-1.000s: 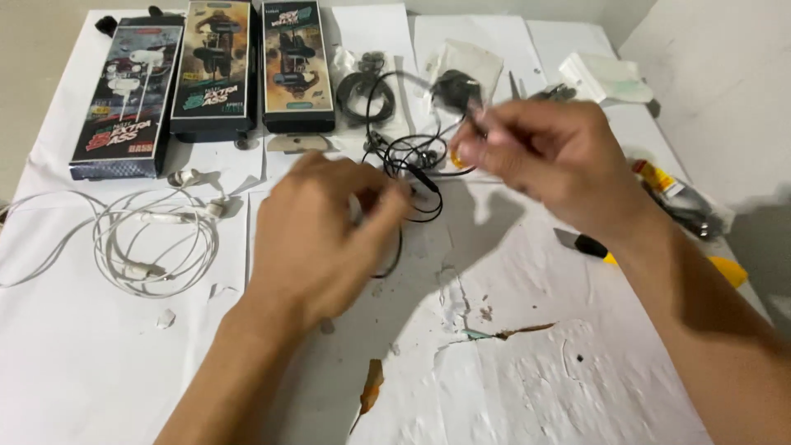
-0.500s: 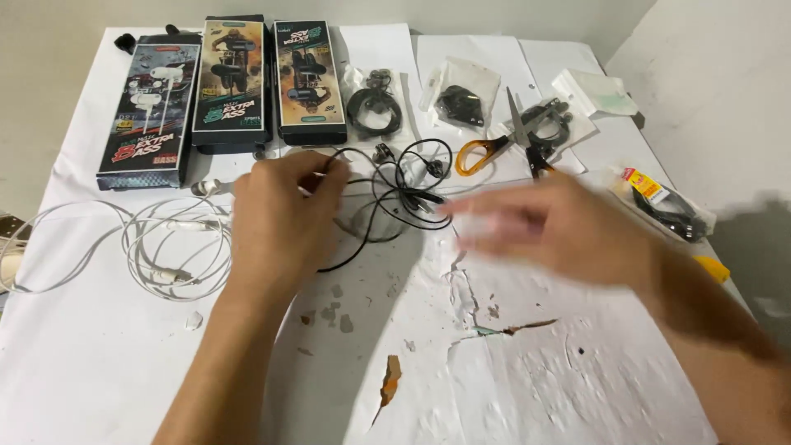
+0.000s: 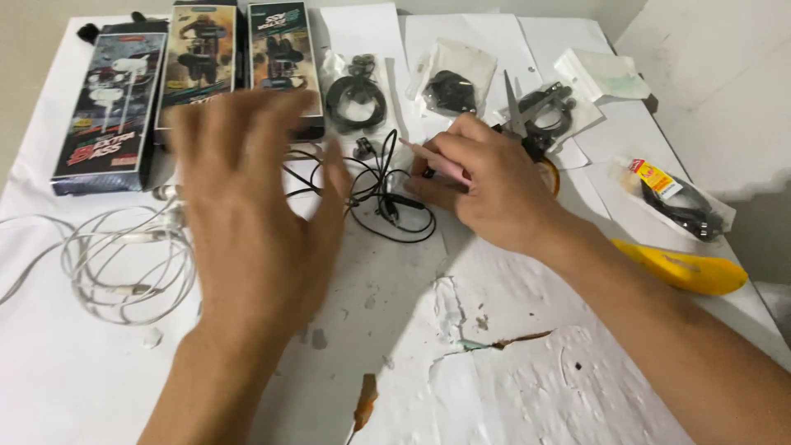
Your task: The person uses a pink tool to scrape and clean the black cable of a pair of earphones. They repeatedly rub the tool along the wire and the connector area while holding the earphones over a white table.
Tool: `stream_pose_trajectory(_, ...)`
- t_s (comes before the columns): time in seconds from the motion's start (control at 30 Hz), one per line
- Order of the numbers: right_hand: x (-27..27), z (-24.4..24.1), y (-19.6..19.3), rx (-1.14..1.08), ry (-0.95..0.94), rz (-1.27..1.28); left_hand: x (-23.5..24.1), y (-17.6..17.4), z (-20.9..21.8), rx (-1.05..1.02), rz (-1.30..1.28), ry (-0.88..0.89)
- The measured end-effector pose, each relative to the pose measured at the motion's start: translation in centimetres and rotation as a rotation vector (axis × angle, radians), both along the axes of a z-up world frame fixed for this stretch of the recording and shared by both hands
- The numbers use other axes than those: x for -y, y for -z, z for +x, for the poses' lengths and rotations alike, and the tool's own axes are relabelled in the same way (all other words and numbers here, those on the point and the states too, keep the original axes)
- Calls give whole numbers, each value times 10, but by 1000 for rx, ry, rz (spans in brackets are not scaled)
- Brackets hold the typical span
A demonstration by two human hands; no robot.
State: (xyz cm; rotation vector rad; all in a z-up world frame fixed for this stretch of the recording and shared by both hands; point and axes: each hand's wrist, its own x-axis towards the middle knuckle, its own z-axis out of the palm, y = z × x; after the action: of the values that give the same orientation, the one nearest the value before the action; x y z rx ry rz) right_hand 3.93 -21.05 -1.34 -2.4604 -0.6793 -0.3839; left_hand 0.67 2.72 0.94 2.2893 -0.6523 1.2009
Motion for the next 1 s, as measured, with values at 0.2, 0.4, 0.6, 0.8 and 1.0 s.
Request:
stream_pose_trajectory(0.2, 4, 2, -10, -68, -35, 39, 25, 12, -7, -151, 239, 115)
stream_pose_trajectory(0.4, 10, 1, -9, -79, -50, 128, 5, 30, 10, -209, 183, -163)
stream_pose_trajectory(0.6, 7, -11, -36, -462, -89, 529, -5, 22, 8, -157, -70, -272)
stream_pose_trajectory(0.8, -9, -32, -51, -530, -84, 619, 30, 6, -11, -83, -33, 214)
stream_pose_trajectory(1.0, -10, -30, -51, -527, -60, 620, 30, 9, -11, -244, -211, 452)
